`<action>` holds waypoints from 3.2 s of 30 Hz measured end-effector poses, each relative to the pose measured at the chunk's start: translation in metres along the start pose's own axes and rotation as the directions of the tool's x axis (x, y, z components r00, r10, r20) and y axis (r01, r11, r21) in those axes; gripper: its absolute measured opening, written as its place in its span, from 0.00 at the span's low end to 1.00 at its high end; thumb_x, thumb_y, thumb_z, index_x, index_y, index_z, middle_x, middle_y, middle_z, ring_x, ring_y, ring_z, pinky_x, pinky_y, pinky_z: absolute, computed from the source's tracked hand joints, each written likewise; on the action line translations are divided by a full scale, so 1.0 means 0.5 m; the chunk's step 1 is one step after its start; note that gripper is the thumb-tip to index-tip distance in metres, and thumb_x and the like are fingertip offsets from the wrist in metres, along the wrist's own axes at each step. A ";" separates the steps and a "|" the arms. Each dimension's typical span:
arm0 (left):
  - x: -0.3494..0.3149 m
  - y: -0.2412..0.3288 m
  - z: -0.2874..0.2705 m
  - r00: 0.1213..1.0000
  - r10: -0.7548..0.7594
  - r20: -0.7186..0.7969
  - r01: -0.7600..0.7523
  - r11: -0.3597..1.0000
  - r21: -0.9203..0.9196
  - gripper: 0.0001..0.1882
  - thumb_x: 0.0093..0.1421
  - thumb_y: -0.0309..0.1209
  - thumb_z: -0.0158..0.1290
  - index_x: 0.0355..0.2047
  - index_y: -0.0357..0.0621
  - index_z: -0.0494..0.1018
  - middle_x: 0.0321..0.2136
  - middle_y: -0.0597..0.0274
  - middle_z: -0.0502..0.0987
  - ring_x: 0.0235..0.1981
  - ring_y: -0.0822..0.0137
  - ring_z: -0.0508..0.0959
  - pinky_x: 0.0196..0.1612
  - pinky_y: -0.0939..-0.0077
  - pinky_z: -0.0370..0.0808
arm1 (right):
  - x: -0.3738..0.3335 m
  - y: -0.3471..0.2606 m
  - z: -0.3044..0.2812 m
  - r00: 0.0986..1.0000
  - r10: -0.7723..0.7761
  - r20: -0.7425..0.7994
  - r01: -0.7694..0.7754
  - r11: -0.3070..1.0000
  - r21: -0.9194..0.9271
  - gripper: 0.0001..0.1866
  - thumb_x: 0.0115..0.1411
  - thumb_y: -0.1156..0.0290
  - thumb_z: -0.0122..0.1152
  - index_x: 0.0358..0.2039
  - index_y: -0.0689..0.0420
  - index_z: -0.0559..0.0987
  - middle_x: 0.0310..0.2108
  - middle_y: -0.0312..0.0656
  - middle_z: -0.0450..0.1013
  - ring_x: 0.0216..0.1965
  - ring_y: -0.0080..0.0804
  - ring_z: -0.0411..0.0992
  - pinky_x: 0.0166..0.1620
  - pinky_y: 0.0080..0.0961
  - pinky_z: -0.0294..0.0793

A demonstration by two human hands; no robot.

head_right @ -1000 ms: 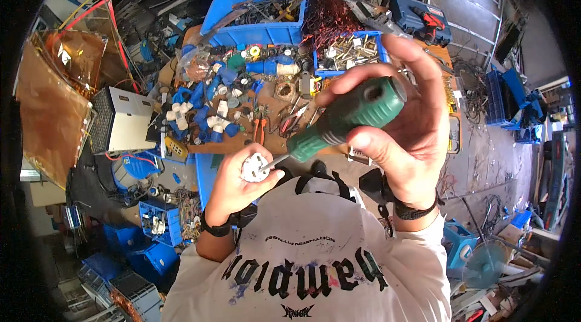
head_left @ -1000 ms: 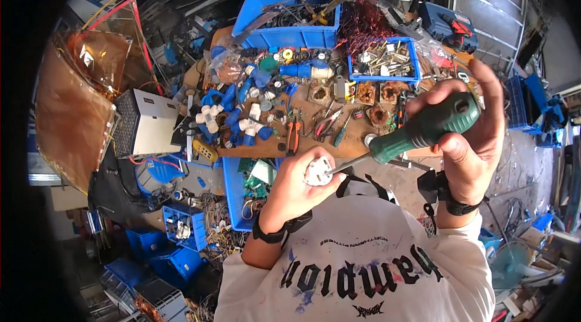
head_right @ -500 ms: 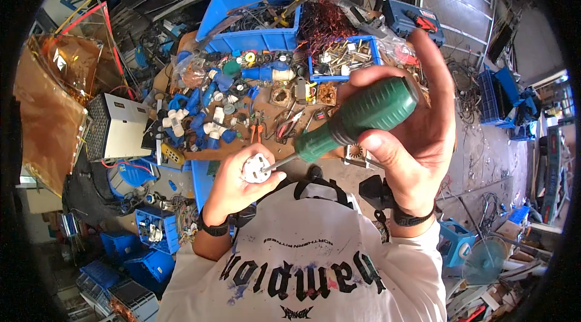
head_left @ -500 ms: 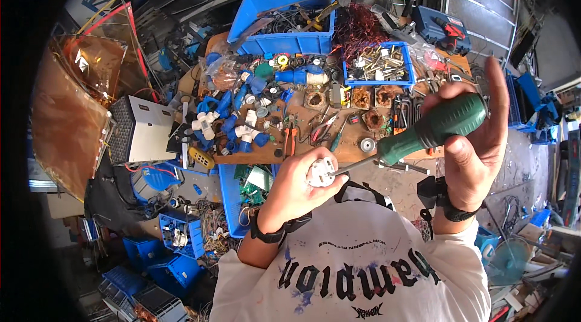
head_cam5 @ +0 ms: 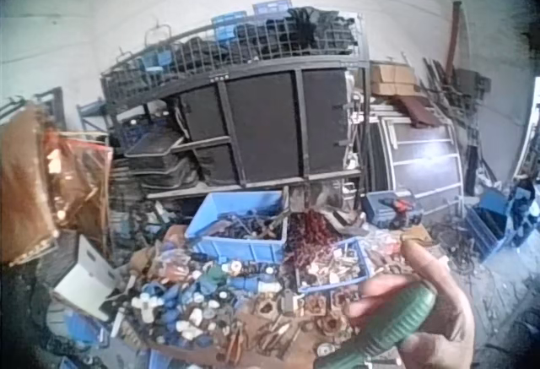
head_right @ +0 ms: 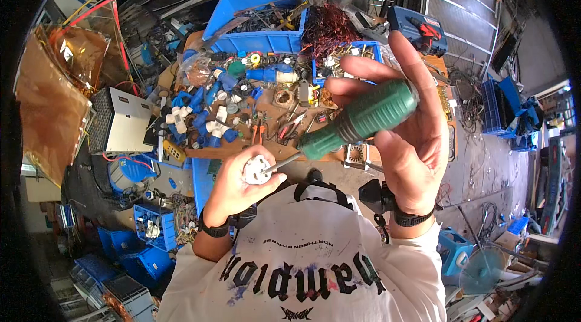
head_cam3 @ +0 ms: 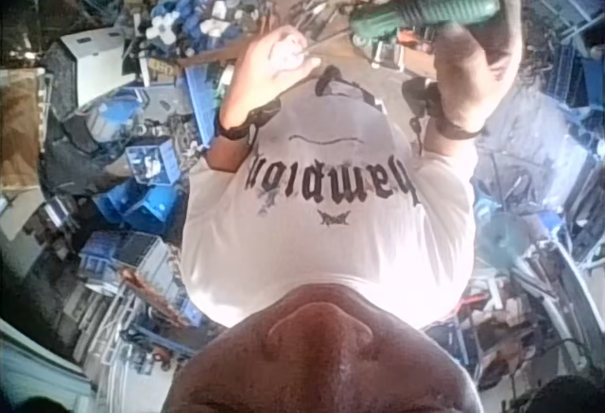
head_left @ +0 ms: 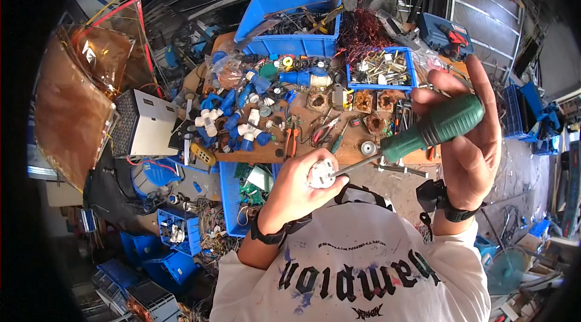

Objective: The person uses a green-handled screwdriver to tighten screws on a white electrical plug held in their left hand. They repeatedly adjust the plug and the screwdriver to secure the internal connections, working in a cluttered workshop environment.

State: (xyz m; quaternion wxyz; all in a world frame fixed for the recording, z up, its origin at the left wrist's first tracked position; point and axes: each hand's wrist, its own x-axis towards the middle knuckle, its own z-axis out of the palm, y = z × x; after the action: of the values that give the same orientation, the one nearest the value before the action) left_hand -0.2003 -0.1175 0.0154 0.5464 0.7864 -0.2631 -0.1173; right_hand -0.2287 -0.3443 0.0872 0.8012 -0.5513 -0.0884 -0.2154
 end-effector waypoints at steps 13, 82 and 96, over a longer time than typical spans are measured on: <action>0.001 0.011 0.015 1.000 0.005 0.013 -0.006 1.000 0.015 0.12 0.51 0.30 0.63 0.27 0.44 0.69 0.16 0.68 0.70 0.16 0.76 0.67 0.20 0.80 0.64 | -0.013 -0.020 -0.031 0.998 -0.033 0.047 0.031 0.999 0.037 0.47 0.52 0.66 0.66 0.65 0.63 0.49 0.48 0.55 0.68 0.46 0.47 0.73 0.51 0.40 0.72; -0.015 -0.024 -0.020 0.971 -0.237 0.002 0.236 0.965 -0.118 0.12 0.50 0.20 0.62 0.31 0.39 0.69 0.29 0.67 0.69 0.31 0.74 0.69 0.35 0.82 0.69 | -0.014 -0.028 -0.033 0.965 0.071 0.251 0.054 0.888 -0.457 0.24 0.55 0.71 0.63 0.49 0.60 0.64 0.46 0.45 0.66 0.49 0.35 0.66 0.52 0.31 0.65; -0.003 -0.146 -0.169 0.981 -0.194 0.002 0.186 0.934 -0.304 0.13 0.51 0.24 0.62 0.32 0.42 0.68 0.21 0.70 0.70 0.18 0.79 0.68 0.19 0.82 0.65 | 0.058 0.083 0.135 0.978 0.056 0.200 0.021 0.931 -0.365 0.32 0.49 0.84 0.62 0.54 0.58 0.61 0.45 0.42 0.66 0.49 0.32 0.67 0.52 0.29 0.68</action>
State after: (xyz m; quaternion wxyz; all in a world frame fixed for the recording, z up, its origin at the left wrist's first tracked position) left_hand -0.1408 -0.0299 -0.0204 0.6501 0.7167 -0.1573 -0.1975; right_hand -0.1779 -0.2767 0.0885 0.6732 -0.7105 -0.1247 -0.1626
